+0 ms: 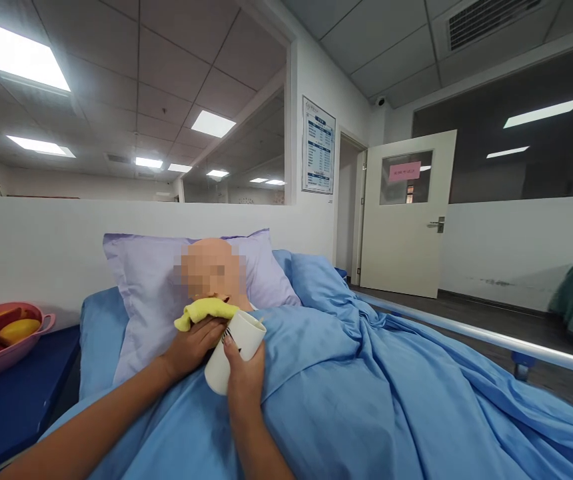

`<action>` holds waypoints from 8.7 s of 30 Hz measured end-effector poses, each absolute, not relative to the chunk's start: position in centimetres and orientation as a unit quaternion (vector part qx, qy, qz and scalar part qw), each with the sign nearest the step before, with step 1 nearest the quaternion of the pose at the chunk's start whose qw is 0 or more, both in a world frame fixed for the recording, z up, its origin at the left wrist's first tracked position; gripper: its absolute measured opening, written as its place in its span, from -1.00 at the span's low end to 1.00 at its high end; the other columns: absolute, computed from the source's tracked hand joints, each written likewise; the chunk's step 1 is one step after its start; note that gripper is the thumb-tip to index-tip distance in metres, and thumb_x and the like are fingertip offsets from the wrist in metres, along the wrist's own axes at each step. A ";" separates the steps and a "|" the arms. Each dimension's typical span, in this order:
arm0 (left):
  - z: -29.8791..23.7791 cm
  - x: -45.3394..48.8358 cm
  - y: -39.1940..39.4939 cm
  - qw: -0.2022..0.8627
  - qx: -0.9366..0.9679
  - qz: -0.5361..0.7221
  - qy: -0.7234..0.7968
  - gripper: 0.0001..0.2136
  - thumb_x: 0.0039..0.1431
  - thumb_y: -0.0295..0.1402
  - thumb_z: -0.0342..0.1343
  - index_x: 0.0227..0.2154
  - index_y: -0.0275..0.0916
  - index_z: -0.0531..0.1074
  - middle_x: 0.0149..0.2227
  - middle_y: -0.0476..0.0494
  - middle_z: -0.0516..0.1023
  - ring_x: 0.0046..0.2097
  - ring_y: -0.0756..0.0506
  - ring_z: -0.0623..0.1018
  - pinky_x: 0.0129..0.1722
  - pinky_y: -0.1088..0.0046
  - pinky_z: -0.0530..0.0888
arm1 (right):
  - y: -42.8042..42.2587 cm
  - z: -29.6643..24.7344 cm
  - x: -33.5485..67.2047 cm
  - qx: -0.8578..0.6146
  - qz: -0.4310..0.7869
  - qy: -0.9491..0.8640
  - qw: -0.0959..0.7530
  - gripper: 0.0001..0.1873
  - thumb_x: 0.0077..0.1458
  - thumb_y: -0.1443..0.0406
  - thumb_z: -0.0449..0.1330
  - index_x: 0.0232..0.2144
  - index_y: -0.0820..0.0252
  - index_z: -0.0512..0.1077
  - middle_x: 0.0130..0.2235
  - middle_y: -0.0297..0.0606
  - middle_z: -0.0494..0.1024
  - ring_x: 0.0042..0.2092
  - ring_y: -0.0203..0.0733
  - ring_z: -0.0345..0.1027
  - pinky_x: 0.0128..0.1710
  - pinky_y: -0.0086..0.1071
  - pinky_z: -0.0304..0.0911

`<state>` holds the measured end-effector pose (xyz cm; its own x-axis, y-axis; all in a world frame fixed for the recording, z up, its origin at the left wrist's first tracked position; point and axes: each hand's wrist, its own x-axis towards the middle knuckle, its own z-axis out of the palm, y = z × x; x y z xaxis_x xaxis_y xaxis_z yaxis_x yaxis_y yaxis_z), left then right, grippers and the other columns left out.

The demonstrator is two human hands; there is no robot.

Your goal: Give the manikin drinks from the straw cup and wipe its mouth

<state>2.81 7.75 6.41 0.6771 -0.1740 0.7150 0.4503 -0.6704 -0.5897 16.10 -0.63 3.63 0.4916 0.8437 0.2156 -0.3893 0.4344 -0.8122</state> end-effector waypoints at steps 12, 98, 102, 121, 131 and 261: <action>7.5 5.9 8.9 0.373 -0.830 -0.387 -0.146 -0.59 0.34 -0.50 -0.12 0.23 -0.33 0.20 0.17 -0.28 0.45 0.22 -0.15 0.41 0.25 0.24 0.37 | -0.5 3.6 16.0 -0.355 0.408 -0.300 0.786 -0.16 -0.22 -0.02 0.42 0.05 0.23 0.31 -0.18 -0.14 0.59 -0.16 0.04 0.50 -0.19 -0.16 0.42; 1.7 0.6 3.1 -0.731 -0.287 -0.581 -0.213 -0.54 0.15 -0.34 0.21 0.11 -0.33 0.37 -0.09 -0.30 0.64 -0.06 -0.27 0.63 0.00 0.19 0.56 | -2.1 2.8 15.3 -0.420 0.397 -0.508 0.639 -0.32 -0.13 0.05 0.41 0.02 0.12 0.36 -0.21 -0.25 0.53 -0.23 -0.12 0.41 -0.28 -0.28 0.39; 1.6 0.6 3.2 -0.731 -0.289 -0.581 -0.212 -0.54 0.16 -0.33 0.21 0.11 -0.33 0.36 -0.08 -0.30 0.63 -0.04 -0.28 0.61 0.02 0.18 0.56 | -1.9 2.6 15.5 -0.399 0.425 -0.498 0.642 -0.35 -0.09 0.05 0.40 0.03 0.12 0.37 -0.19 -0.24 0.53 -0.21 -0.10 0.42 -0.27 -0.26 0.39; 1.5 0.6 3.1 -0.736 -0.284 -0.580 -0.205 -0.48 0.14 -0.34 0.23 0.17 -0.33 0.32 -0.01 -0.34 0.59 -0.01 -0.29 0.60 0.08 0.14 0.51 | -1.7 2.9 15.6 -0.357 0.495 -0.442 0.657 -0.40 -0.03 0.08 0.38 0.03 0.12 0.38 -0.09 -0.19 0.57 -0.11 -0.01 0.48 -0.22 -0.25 0.44; 1.8 0.7 3.1 -0.733 -0.289 -0.581 -0.205 -0.50 0.15 -0.36 0.21 0.16 -0.34 0.33 -0.01 -0.34 0.59 0.00 -0.29 0.59 0.09 0.15 0.51 | -1.7 3.2 15.5 -0.352 0.504 -0.429 0.661 -0.39 -0.04 0.07 0.38 0.04 0.13 0.38 -0.11 -0.19 0.59 -0.15 -0.02 0.50 -0.26 -0.27 0.45; 10.3 3.7 0.8 -0.334 -0.453 -0.760 -0.326 -0.71 0.03 -0.37 0.31 -0.15 -0.04 0.51 -0.03 -0.01 0.59 0.21 -0.17 0.42 0.16 0.40 0.38 | -2.3 4.0 14.9 -0.362 0.347 -0.353 0.790 -0.35 -0.13 0.00 0.39 -0.06 0.16 0.32 -0.28 -0.30 0.54 -0.28 -0.13 0.44 -0.26 -0.26 0.39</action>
